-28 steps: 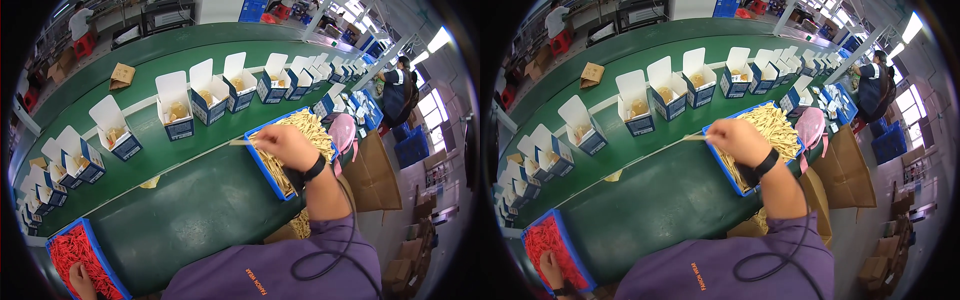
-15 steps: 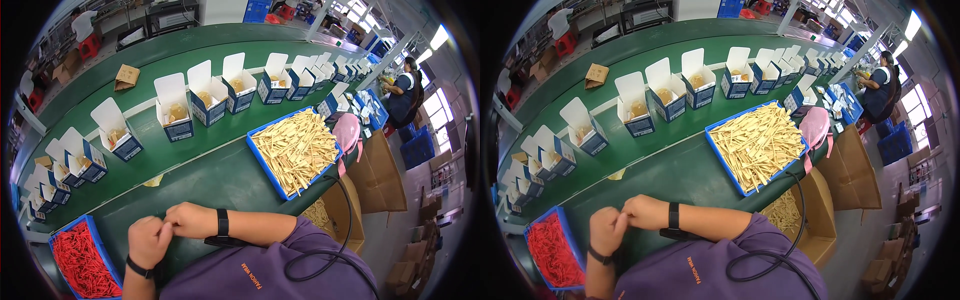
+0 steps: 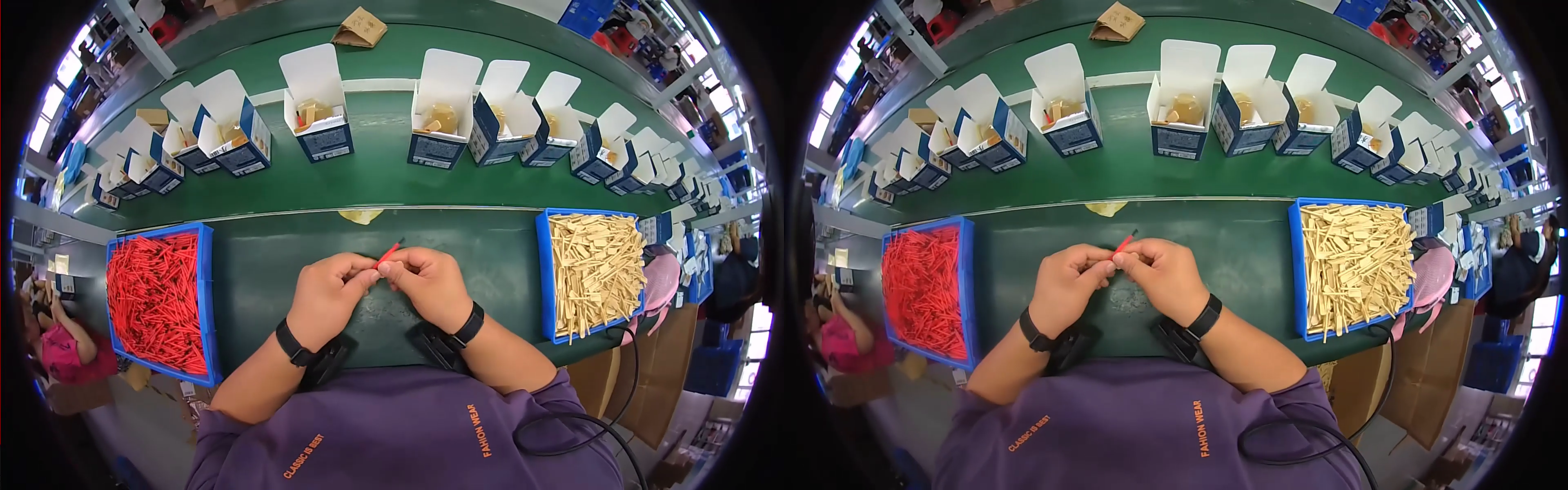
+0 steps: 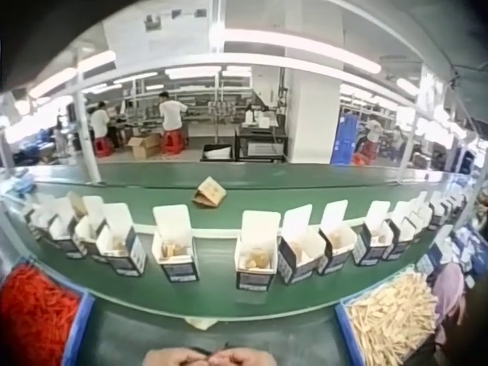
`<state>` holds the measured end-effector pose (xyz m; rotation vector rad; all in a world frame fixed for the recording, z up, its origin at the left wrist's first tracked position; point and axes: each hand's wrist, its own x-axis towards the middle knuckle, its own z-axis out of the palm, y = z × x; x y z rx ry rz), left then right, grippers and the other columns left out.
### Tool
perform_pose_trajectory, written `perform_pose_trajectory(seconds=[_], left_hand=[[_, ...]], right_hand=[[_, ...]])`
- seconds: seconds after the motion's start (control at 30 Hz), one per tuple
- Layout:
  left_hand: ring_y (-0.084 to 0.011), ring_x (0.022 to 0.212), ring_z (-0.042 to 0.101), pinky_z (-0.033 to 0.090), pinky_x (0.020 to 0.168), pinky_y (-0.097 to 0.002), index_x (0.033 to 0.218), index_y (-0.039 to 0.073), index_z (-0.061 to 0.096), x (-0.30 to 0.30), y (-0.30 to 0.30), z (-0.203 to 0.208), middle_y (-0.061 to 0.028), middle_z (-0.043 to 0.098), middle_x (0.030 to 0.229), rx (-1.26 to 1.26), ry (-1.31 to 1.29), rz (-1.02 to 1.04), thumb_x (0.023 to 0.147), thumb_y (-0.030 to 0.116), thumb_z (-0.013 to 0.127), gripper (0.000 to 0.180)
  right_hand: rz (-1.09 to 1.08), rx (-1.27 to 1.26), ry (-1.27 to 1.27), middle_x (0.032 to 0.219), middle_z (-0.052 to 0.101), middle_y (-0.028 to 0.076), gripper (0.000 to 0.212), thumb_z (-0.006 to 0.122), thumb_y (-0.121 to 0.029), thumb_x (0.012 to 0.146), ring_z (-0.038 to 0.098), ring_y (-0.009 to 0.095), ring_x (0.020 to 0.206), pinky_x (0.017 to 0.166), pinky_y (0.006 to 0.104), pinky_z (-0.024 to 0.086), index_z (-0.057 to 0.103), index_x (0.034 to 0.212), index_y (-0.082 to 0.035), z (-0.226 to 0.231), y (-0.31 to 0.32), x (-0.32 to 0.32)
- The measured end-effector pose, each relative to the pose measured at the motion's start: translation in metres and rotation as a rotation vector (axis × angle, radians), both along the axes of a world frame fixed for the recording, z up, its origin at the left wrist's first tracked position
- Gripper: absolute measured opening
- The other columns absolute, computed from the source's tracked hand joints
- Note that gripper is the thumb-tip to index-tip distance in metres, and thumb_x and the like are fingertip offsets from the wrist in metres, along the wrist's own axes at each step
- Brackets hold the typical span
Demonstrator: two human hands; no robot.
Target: The person picks up a red stick and a wooden stick, joins them together, and places the assembled piece into a box on the conveyor belt, repeating the process.
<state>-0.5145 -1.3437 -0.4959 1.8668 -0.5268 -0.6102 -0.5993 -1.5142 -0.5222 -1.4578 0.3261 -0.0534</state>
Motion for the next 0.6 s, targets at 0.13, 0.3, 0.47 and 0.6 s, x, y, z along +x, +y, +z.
perform_pose_trajectory(seconds=[0.13,0.3,0.47,0.6], left_hand=[[-0.0117,0.069,0.065,0.052,0.066,-0.0256,0.105,-0.001,0.069,0.001,0.004,-0.008,-0.0038,0.069,0.08,-0.043,0.223,-0.02,0.095,0.011,0.066,0.016],[-0.0107,0.072,0.065,0.053,0.068,-0.0244,0.104,-0.003,0.069,0.009,0.008,-0.007,-0.0039,0.07,0.085,-0.025,0.376,-0.126,0.097,0.012,0.063,0.017],[-0.0111,0.074,0.065,0.054,0.068,-0.0244,0.107,-0.003,0.067,0.01,0.022,-0.029,-0.0079,0.07,0.091,-0.186,0.217,-0.045,0.097,0.008,0.062,0.015],[-0.0115,0.077,0.065,0.055,0.07,-0.0243,0.11,-0.003,0.065,0.01,0.026,-0.04,-0.0085,0.069,0.093,-0.261,0.276,0.087,0.096,0.005,0.062,0.016]], right_hand=[[-0.056,0.143,0.028,0.084,0.069,0.002,0.018,0.069,-0.014,0.096,0.06,0.006,0.073,0.066,0.0221,0.049,0.071,0.102,0.002,-0.002,-0.005,0.004],[-0.038,0.085,0.003,0.083,0.069,0.002,0.015,0.069,-0.013,0.095,0.06,0.006,0.072,0.065,0.0221,0.049,0.072,0.099,0.001,0.008,-0.014,-0.002],[-0.4,-0.431,-0.255,0.078,0.068,0.002,0.016,0.067,-0.012,0.095,0.06,0.008,0.07,0.065,0.0235,0.049,0.072,0.09,0.002,0.047,-0.081,-0.003],[-0.736,-1.294,-0.32,0.079,0.071,0.012,0.022,0.066,-0.022,0.093,0.068,0.026,0.071,0.066,0.0352,0.053,0.072,0.089,-0.001,0.083,-0.169,0.031]])
